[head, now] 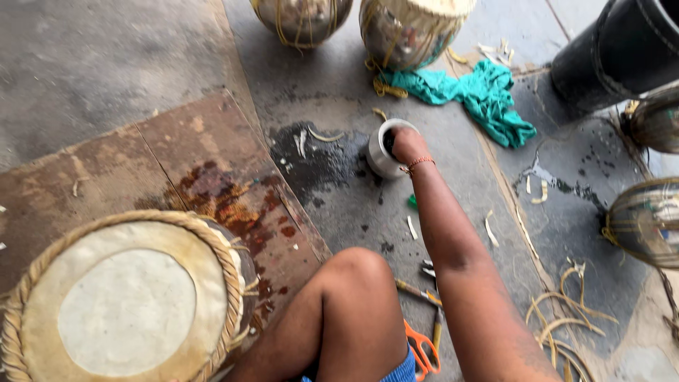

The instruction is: The person sits on the floor and uses a screwdriver to pull a white strap through the rim of a drum. They repeatedly thread the strap, tighten it, and apply a dark liquid from a small container to the drum's edge using a brush.

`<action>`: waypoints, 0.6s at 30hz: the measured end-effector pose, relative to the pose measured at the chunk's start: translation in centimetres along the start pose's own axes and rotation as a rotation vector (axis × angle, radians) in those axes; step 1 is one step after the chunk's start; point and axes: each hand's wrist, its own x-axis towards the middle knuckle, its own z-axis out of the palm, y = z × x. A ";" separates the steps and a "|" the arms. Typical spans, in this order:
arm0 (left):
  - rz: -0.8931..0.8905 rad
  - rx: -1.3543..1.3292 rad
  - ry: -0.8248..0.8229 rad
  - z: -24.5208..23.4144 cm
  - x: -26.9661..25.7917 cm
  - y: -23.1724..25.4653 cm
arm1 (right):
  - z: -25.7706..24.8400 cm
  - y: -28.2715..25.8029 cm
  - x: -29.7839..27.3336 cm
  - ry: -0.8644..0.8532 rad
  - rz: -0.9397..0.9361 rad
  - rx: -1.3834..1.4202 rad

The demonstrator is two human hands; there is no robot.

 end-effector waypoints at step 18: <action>-0.067 -0.014 0.285 -2.0 3.6 6.0 | -9.3 -1.5 -5.2 0.296 -0.086 0.205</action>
